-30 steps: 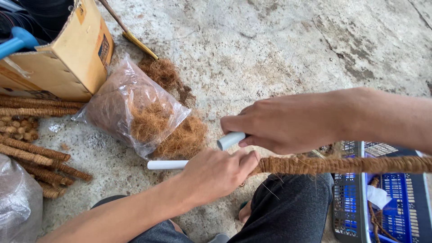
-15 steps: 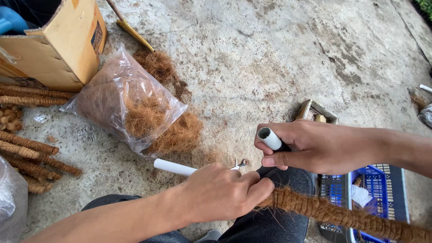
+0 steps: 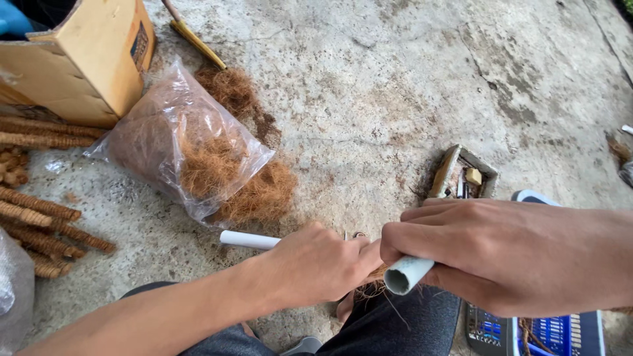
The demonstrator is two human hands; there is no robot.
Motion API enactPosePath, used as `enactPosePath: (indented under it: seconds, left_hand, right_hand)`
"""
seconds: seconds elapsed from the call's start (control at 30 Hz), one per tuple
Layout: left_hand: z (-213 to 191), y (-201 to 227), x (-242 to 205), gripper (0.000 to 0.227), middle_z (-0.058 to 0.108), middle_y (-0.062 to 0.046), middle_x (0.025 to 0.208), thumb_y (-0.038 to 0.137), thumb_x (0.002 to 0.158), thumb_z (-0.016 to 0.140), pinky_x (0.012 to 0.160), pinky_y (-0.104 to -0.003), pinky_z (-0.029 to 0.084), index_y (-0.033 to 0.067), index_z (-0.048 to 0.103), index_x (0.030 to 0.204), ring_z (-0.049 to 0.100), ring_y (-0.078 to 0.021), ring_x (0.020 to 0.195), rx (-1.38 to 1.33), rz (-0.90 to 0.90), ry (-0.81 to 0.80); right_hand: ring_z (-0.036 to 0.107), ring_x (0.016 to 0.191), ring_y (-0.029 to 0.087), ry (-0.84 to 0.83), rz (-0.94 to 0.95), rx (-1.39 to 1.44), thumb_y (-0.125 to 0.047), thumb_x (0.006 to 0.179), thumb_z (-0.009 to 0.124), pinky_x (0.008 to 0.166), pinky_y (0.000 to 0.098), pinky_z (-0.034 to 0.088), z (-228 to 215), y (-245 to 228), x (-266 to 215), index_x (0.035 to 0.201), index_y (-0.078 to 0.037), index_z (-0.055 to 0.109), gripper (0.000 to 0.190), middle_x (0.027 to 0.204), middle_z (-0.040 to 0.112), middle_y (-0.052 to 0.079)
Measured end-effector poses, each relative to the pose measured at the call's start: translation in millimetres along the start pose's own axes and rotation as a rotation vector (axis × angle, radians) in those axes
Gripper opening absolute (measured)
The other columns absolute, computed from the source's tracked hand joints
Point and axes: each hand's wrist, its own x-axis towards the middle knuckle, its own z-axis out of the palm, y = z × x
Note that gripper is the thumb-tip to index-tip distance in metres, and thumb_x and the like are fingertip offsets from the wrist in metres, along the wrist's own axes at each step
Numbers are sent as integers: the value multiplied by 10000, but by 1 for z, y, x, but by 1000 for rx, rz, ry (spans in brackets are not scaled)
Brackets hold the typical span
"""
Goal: The person wraps a long rope with coconut fiber using a small cylindrical tool to secure the material. They repeatedly pull and tighten the fiber along the rope's length, adjusting the wrapping as needed.
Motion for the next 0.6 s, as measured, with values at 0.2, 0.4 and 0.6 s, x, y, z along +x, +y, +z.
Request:
enactPosePath:
  seconds: [0.2,0.4,0.6]
  left_hand:
    - [0,-9,6,315,576,-99,615,266,1109,528,274,-289,406,-32,539,1004,522,-186,378,-159,-120,-93]
    - [8,-1,8,303,590,-96,668,210,1111,547,309,-255,427,-65,561,985,556,-139,409,4,-150,-272]
    - [-1,19,-1,249,648,-104,674,135,977,606,259,-280,396,-87,585,1087,552,-124,359,157,21,110]
  right_hand:
    - [754,974,235,-63,107,55,-102,947,628,703,360,597,11,-2,-10,1176,-42,612,237,1054,744,125]
    - [661,746,165,-20,196,-94,-154,1041,573,568,268,525,9,4,7,1111,-94,624,106,936,727,64]
    - [614,487,113,-157,550,-21,-277,1014,453,481,275,504,-18,12,30,1133,-189,583,196,842,684,4]
